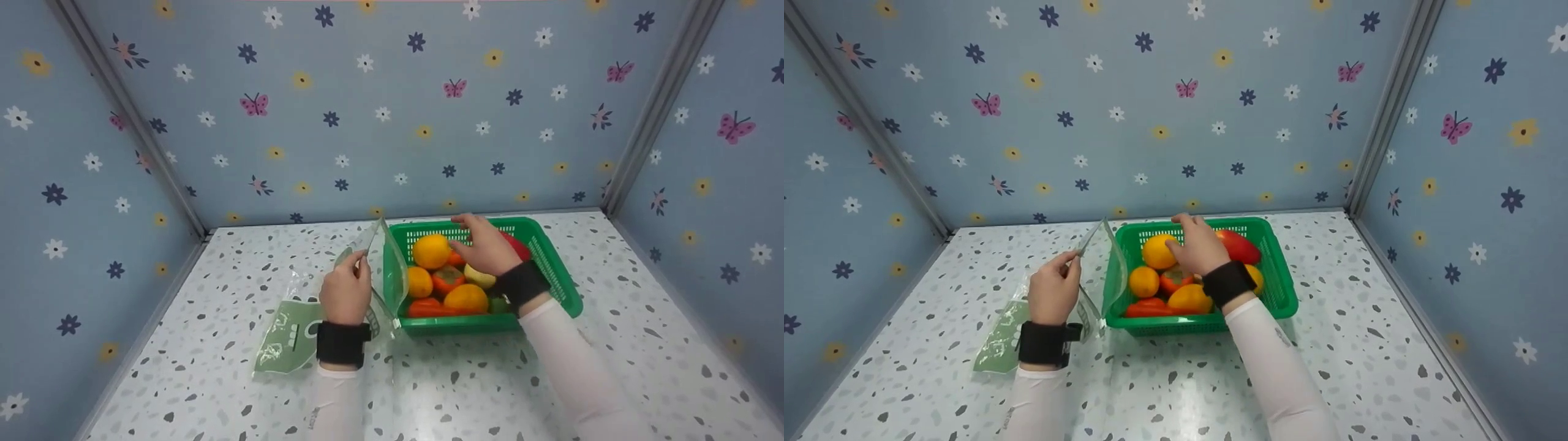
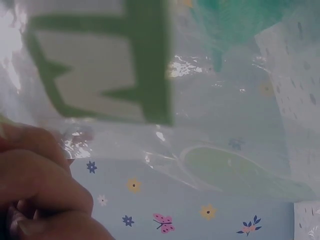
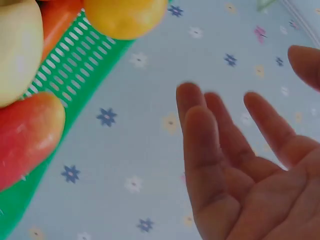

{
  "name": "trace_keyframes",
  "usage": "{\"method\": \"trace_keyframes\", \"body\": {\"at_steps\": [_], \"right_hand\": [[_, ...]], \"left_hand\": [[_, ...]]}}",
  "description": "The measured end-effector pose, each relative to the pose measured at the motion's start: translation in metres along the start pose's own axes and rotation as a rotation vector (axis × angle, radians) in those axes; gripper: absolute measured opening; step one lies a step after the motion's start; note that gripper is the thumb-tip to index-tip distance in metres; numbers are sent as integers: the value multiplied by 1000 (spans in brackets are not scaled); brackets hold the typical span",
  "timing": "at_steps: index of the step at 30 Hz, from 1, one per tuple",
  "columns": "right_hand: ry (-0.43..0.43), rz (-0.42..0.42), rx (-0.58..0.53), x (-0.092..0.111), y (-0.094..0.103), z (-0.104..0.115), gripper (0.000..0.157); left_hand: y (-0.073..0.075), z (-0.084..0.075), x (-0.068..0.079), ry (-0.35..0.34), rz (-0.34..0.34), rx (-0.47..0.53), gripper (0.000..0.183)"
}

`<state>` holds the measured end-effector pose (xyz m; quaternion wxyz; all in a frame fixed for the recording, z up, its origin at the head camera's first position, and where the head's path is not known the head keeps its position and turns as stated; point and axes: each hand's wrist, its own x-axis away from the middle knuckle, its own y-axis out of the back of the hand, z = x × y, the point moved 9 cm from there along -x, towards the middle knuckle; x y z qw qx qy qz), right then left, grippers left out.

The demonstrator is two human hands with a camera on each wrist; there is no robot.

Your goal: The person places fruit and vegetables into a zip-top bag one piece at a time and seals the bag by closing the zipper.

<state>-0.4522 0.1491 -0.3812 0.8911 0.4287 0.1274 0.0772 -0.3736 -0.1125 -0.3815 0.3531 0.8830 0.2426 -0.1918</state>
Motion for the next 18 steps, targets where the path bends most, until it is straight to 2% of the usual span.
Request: {"method": "trace_keyframes", "body": {"at_steps": [7,18], "right_hand": [[-68,54,-52,-29,-25,-13,58],[-95,135,-22,-50,-62,-25,65]], "left_hand": [[0,1,0,3,4,-1,21],[-1,1,-1,0,4,-5,21]]}}
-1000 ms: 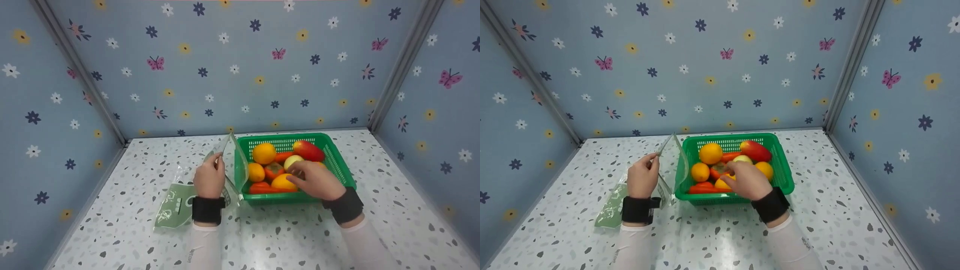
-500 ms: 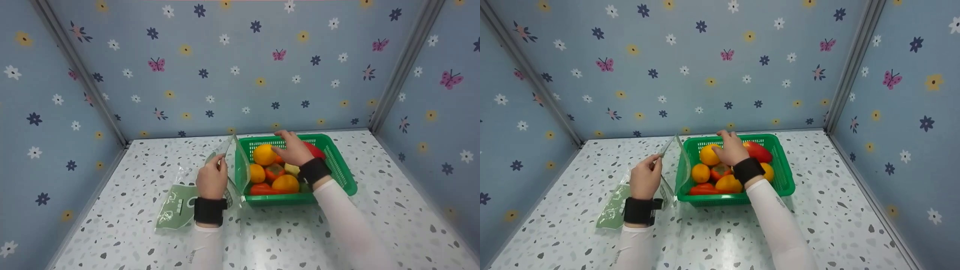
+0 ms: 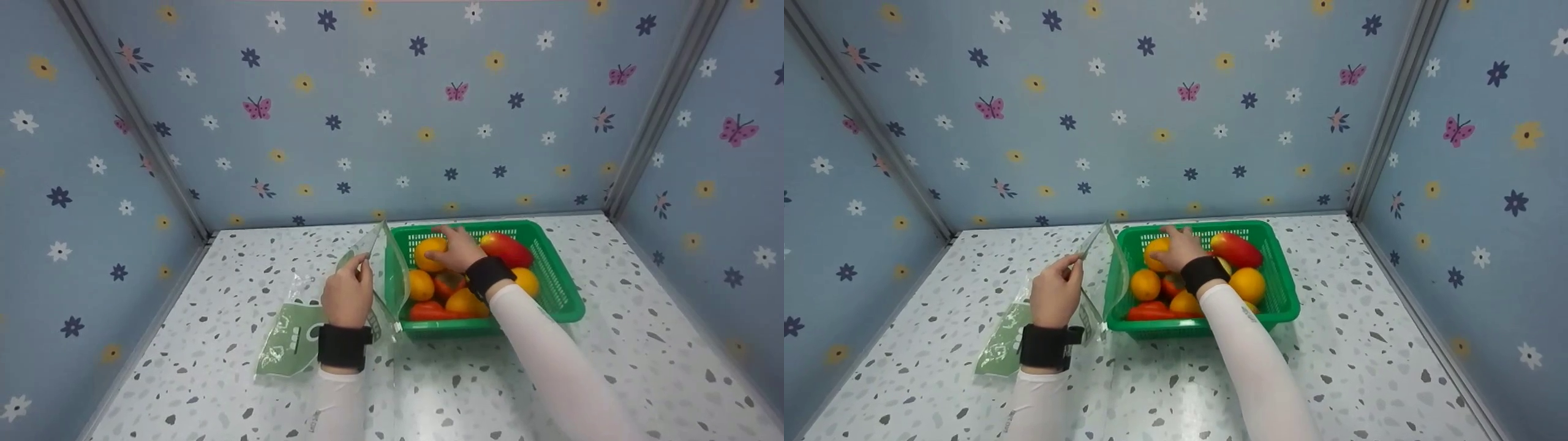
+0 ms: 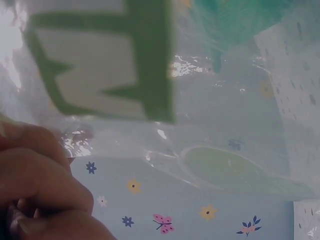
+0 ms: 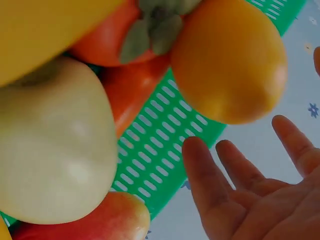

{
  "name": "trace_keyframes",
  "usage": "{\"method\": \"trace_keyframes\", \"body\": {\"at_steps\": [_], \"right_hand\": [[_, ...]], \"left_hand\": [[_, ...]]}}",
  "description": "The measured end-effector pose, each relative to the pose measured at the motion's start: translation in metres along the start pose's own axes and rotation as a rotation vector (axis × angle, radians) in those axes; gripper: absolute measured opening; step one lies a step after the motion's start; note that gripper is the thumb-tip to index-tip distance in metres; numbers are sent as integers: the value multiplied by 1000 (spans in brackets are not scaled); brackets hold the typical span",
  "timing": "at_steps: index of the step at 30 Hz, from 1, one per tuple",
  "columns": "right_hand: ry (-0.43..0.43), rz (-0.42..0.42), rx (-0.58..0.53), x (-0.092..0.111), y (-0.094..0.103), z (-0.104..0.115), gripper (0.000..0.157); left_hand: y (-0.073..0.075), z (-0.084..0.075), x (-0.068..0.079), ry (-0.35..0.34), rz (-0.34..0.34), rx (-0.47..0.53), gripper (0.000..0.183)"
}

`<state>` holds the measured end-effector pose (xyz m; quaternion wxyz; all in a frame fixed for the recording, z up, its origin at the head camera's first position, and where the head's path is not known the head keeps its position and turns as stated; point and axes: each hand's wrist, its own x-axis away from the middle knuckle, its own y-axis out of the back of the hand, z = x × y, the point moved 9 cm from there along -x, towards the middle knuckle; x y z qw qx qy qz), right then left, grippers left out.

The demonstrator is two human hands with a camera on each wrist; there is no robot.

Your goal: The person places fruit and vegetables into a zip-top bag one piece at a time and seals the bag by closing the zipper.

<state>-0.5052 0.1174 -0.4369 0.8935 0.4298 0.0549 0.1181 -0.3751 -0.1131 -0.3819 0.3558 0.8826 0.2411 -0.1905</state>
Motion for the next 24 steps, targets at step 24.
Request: {"method": "trace_keyframes", "body": {"at_steps": [24], "right_hand": [[63,87,156,-11,-22,3,61]], "left_hand": [[-5,1,1,4,17,-16,22]]}}
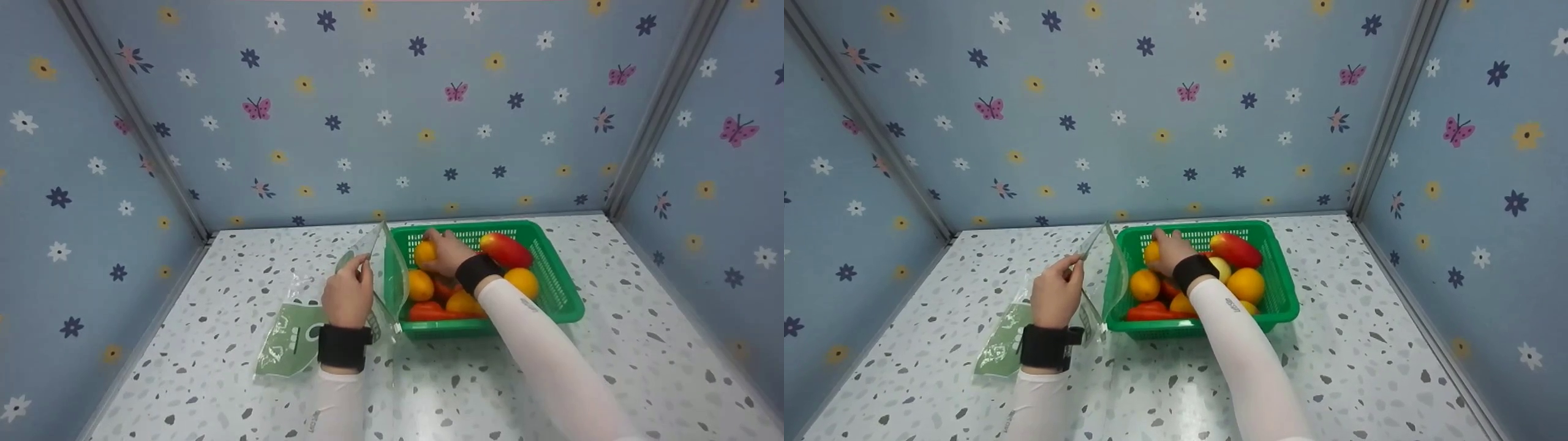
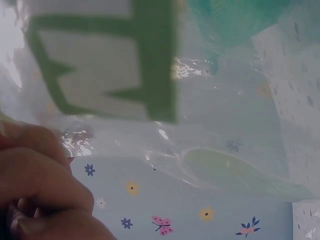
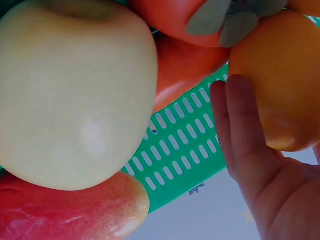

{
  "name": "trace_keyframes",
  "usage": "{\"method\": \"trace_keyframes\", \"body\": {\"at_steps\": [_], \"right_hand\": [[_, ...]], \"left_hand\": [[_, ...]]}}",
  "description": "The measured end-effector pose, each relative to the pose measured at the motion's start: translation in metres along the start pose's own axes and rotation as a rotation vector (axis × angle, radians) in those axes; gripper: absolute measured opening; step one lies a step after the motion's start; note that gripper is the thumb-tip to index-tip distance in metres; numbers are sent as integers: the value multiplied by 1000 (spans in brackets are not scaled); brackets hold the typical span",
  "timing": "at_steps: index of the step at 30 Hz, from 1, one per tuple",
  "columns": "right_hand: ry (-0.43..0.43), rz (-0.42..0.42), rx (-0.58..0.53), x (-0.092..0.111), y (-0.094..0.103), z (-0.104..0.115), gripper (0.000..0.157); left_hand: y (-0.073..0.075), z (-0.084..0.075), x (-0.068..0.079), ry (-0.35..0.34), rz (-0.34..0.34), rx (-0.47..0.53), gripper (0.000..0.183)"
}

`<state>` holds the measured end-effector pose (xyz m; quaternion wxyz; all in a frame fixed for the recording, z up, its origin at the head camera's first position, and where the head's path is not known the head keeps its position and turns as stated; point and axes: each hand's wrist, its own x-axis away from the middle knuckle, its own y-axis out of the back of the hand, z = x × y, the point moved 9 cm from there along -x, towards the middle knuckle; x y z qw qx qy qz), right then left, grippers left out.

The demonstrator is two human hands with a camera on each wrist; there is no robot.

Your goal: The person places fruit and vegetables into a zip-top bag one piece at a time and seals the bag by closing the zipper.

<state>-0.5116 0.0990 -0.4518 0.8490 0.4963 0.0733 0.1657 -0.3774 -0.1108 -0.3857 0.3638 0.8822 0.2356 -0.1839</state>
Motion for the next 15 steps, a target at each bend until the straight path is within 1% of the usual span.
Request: {"method": "trace_keyframes", "body": {"at_steps": [5,9,12,15], "right_hand": [[12,-43,-1,1,5,-1,61],[21,-66,-28,3,9,-2,61],[24,-80,-71,6,13,-3,61],[16,-92,-142,10,19,-3,60]], "left_hand": [[0,1,-1,14,-1,-4,22],[1,0,-1,13,0,-10,22],[1,0,-2,11,2,-4,22],[1,0,-2,11,4,-1,21]]}}
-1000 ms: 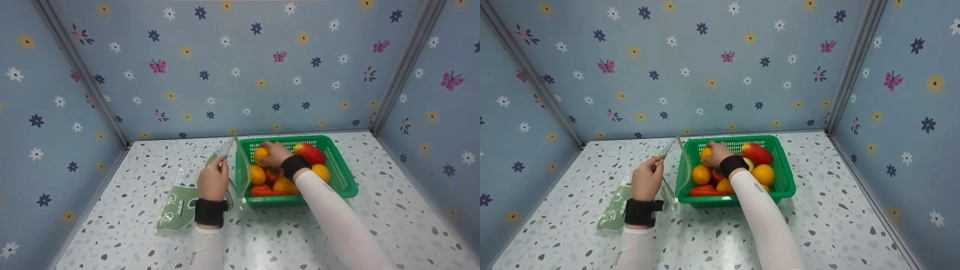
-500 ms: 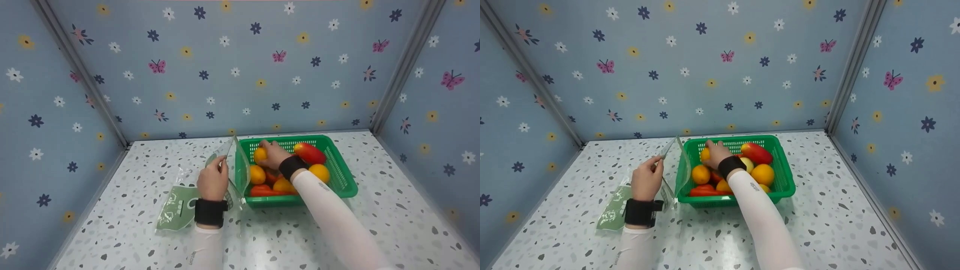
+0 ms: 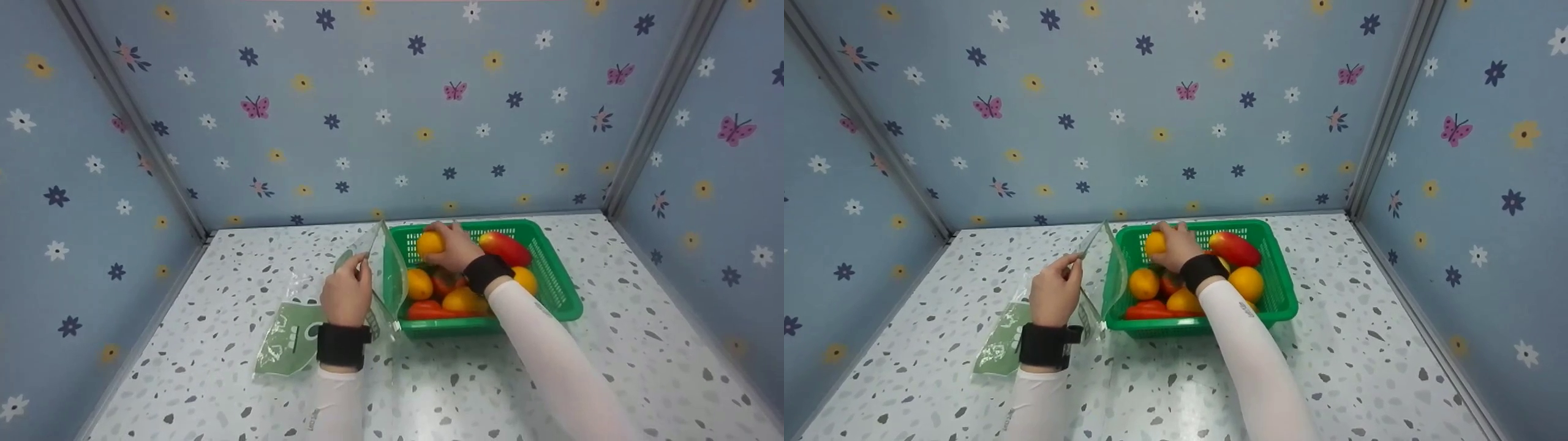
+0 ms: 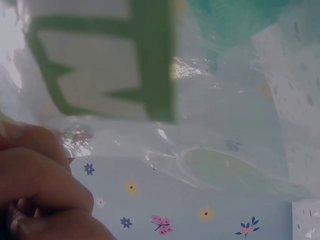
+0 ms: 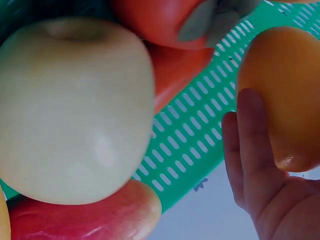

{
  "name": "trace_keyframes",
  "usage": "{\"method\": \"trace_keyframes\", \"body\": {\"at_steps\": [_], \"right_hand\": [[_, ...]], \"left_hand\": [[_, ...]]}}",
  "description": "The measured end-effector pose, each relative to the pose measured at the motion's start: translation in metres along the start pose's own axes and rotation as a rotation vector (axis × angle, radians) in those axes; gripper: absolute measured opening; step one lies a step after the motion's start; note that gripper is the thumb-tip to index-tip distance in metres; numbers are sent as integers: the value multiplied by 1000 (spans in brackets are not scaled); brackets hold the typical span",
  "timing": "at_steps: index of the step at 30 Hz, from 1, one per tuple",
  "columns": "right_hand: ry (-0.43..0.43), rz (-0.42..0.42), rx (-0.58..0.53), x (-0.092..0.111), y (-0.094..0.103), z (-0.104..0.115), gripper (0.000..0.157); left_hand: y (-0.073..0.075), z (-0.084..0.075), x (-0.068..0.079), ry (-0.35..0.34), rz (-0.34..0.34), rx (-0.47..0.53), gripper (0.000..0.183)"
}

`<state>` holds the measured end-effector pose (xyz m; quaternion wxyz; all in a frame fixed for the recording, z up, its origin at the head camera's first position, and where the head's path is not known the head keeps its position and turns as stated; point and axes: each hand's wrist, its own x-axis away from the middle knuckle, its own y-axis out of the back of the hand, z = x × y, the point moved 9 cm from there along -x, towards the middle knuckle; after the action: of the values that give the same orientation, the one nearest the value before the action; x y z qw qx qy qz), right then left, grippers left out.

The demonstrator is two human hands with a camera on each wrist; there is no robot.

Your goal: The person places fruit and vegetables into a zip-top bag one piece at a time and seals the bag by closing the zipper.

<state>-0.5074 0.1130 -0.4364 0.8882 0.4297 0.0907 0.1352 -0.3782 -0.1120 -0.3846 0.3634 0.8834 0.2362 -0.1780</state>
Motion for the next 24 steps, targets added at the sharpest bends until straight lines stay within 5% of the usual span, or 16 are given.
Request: {"method": "trace_keyframes", "body": {"at_steps": [13,24], "right_hand": [[69,-135,-339,26,33,29,56],[178,-205,-622,58,26,62,56]], "left_hand": [[1,-1,-1,25,24,3,22],[-1,1,0,14,27,6,22]]}}
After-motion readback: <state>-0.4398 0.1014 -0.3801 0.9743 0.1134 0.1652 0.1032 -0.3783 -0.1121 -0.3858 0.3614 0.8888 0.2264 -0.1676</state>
